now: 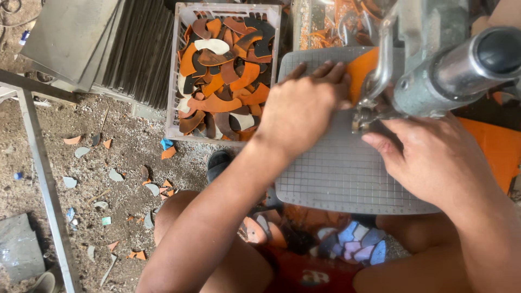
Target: The person repeatedly picks up small, curved shoe sole pieces from a white crate and grinds their edges against a vertical grinding wheel. After each piece is processed, it is placed back into the crate. The person wears black slide sandals and works at a bench with a grid mat under the grinder.
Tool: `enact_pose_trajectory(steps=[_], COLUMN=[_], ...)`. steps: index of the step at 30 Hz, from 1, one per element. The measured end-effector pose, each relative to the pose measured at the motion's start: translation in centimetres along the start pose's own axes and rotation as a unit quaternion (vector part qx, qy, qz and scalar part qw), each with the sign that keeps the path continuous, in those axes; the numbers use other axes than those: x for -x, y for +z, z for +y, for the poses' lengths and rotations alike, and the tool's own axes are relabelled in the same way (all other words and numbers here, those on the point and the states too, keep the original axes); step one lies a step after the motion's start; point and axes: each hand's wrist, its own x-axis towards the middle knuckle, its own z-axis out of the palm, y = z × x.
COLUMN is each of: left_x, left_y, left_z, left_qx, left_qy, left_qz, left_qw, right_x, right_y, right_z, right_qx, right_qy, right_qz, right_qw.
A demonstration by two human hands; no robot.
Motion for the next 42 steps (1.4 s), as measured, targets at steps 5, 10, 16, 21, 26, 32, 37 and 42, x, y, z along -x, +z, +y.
enact_pose_trajectory(steps=[5, 10, 16, 21, 26, 32, 37, 42], left_x=[1.6, 5.1, 7.9, 8.5, 9.2, 10.1, 10.1, 9.6], left_y=[-2.3, -6.3, -8.4, -9.9, -11.0, -11.1, -10.4, -10.1], left_z=[-4.1, -8.7, -8.8, -8.7, -9.0, -9.3, -9.0, -7.8], left_qx=[-0.062, -0.067, -0.005, 0.037, 0.111, 0.089, 0.093, 0.076], left_qy=[-0.100, -0.100, -0.117, -0.223, -0.196, -0.148, -0.165, -0.151], left_qz=[-0.113, 0.037, 0.037, -0.037, 0.027, 0.000, -0.024, -0.009], left_qw=[0.987, 0.992, 0.992, 0.973, 0.974, 0.985, 0.982, 0.986], right_x=[-0.2, 2.5, 10.8, 18.6, 23.6, 22.6, 14.8, 11.0], right_y=[-0.5, 7.2, 25.1, 37.1, 44.2, 41.7, 35.0, 21.9], right_z=[3.2, 7.2, 3.7, -1.1, -5.8, -7.4, -6.3, -6.1], right_qx=[0.019, -0.139, -0.222, -0.227, -0.218, -0.183, -0.240, -0.481], right_qy=[0.145, 0.187, 0.291, 0.344, 0.324, 0.244, 0.376, 0.092], right_qz=[-0.155, -0.187, -0.367, -0.398, -0.272, -0.121, -0.489, -0.430], right_qw=[0.977, 0.954, 0.855, 0.820, 0.879, 0.945, 0.750, 0.758])
